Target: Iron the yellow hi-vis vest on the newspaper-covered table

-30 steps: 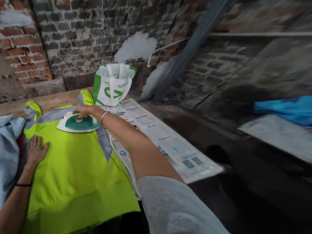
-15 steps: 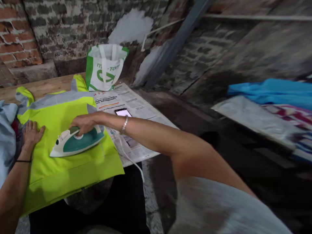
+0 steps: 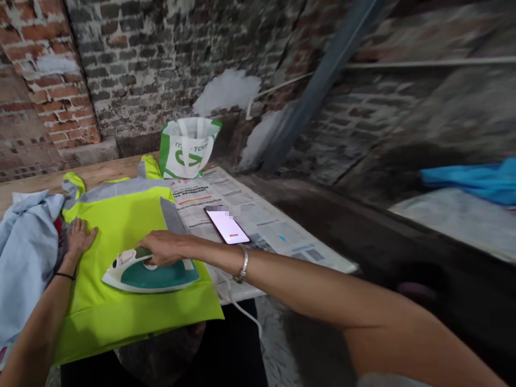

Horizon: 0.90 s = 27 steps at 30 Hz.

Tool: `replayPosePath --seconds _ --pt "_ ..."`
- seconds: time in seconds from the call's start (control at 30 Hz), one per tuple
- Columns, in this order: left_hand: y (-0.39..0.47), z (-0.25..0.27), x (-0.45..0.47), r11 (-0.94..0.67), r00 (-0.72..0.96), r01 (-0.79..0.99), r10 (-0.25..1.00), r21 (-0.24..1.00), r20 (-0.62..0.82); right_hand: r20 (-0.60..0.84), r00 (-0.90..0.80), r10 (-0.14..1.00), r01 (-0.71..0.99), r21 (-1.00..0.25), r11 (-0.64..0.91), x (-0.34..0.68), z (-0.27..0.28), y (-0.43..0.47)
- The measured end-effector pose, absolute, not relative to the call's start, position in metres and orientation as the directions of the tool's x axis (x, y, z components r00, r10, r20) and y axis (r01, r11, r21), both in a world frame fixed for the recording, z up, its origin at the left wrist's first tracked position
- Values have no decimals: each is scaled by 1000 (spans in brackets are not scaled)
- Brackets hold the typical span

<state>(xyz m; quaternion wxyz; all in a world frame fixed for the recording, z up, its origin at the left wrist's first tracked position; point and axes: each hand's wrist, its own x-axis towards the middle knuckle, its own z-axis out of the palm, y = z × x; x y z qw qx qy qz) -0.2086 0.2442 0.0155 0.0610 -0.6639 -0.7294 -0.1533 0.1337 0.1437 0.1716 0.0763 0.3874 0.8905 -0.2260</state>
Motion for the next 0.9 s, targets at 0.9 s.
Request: replayPosePath --seconds 0.9 --pt "7 17 -47 -699 536 659 695 277 479 -244 -643 726 759 -322 565 127 155 187"
